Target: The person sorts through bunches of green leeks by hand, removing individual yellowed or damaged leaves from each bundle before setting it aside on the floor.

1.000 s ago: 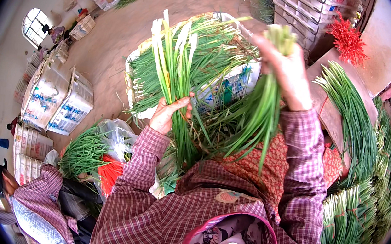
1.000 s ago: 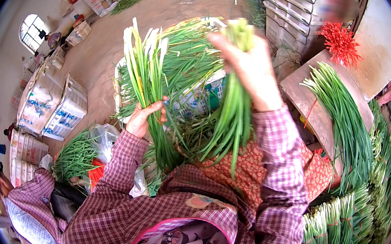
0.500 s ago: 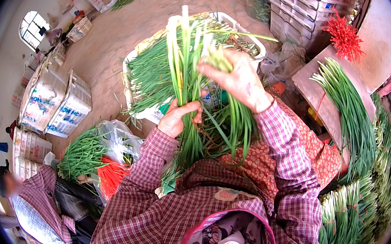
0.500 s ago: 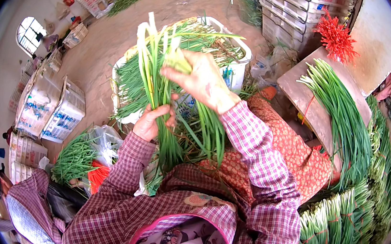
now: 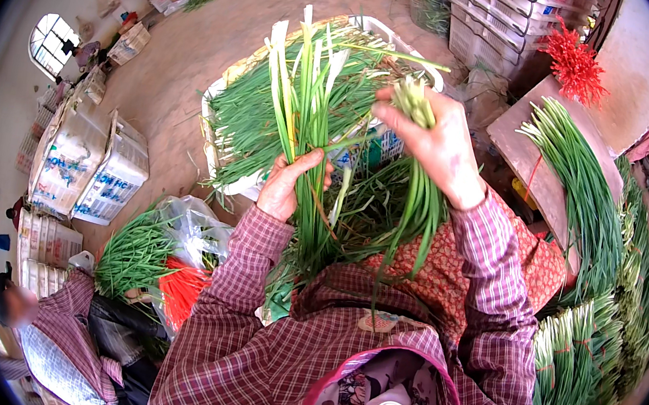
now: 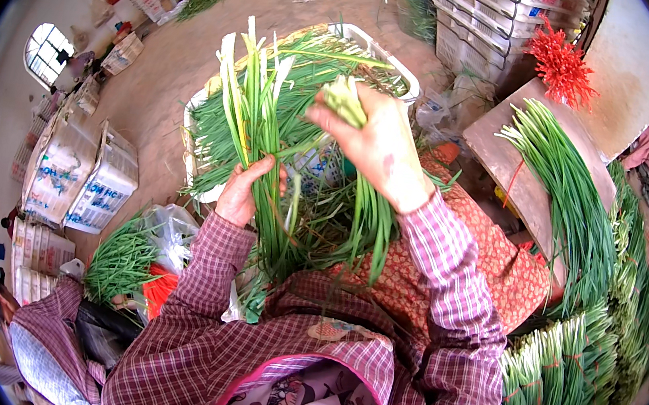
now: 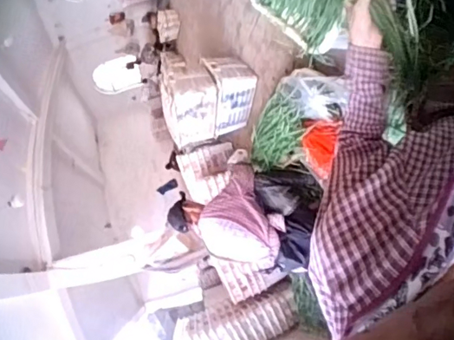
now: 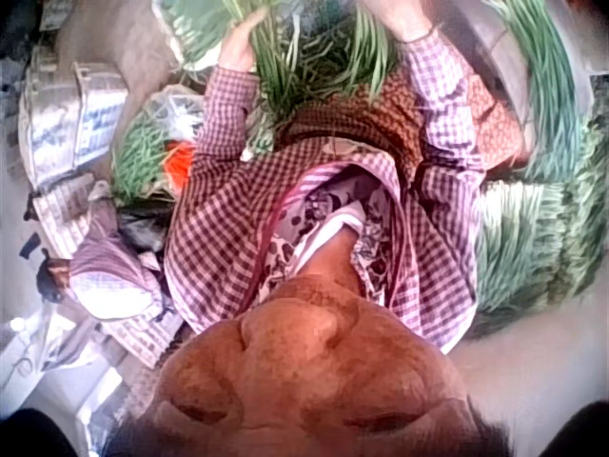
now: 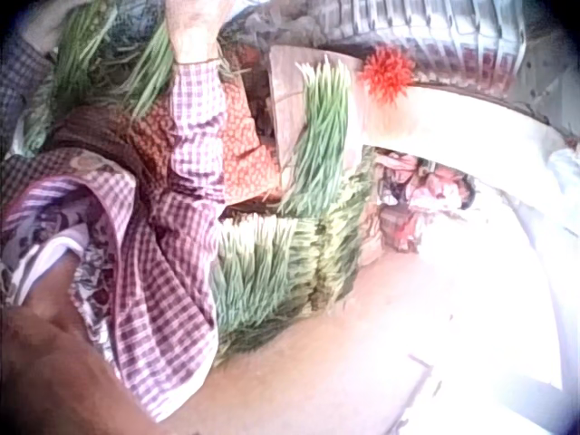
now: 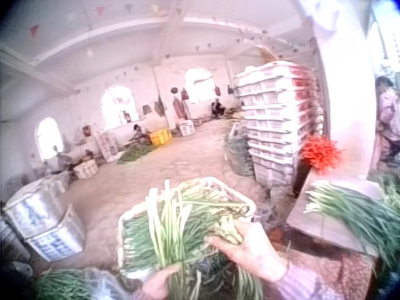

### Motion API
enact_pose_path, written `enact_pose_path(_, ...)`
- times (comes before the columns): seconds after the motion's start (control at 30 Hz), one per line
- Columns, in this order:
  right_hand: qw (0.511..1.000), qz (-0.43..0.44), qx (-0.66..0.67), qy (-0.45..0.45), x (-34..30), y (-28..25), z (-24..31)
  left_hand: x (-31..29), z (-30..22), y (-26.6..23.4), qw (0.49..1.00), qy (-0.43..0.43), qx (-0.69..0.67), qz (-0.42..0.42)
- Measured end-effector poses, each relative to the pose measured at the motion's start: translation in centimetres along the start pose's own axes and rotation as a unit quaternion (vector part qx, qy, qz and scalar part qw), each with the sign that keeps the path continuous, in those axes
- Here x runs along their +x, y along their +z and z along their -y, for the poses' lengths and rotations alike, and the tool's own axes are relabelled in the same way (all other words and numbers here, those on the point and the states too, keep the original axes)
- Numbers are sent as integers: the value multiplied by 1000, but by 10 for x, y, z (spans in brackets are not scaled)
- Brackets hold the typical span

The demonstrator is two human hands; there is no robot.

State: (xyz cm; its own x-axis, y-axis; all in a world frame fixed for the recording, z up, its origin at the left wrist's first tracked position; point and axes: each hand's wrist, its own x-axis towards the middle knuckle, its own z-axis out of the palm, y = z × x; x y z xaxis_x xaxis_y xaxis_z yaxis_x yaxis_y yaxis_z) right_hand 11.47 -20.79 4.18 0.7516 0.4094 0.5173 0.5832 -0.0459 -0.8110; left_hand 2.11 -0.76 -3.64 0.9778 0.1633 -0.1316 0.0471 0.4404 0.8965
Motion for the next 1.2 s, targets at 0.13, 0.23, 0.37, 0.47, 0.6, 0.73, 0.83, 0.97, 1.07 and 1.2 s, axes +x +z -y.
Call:
enact_pose_path(0.13,998,-29,-48,-22,18,21,-21,-1,6,17,999,-4,37,-1)
enact_pose_path(0.23,997,-7,-79,13,28,32,-23,-3,9,21,998,-9,54,19)
enact_pose_path(0.37,999,-12,-44,22,28,32,-18,-6,6,19,1000,-19,5,13)
enact_pose_path(0.47,998,5,-58,36,25,28,-22,-3,-6,25,999,-16,-33,-12)
enact_pose_path(0.6,996,13,-86,20,22,23,-20,6,-2,17,999,44,25,-6)
enact_pose_path(0.73,986,-6,-166,-21,22,16,-28,7,-5,20,999,34,-20,-19)
enact_pose_path(0.83,977,-28,-212,-11,22,4,-35,5,-9,10,998,33,39,-22)
enact_pose_path(0.97,960,-20,-279,23,16,-7,-51,2,-9,6,998,48,23,-32)
enact_pose_path(1.07,953,-76,-292,39,18,-27,-77,-4,-12,-8,997,32,17,-68)
enact_pose_path(1.2,946,-122,-274,126,21,-78,-98,-9,-11,-42,995,64,13,-81)
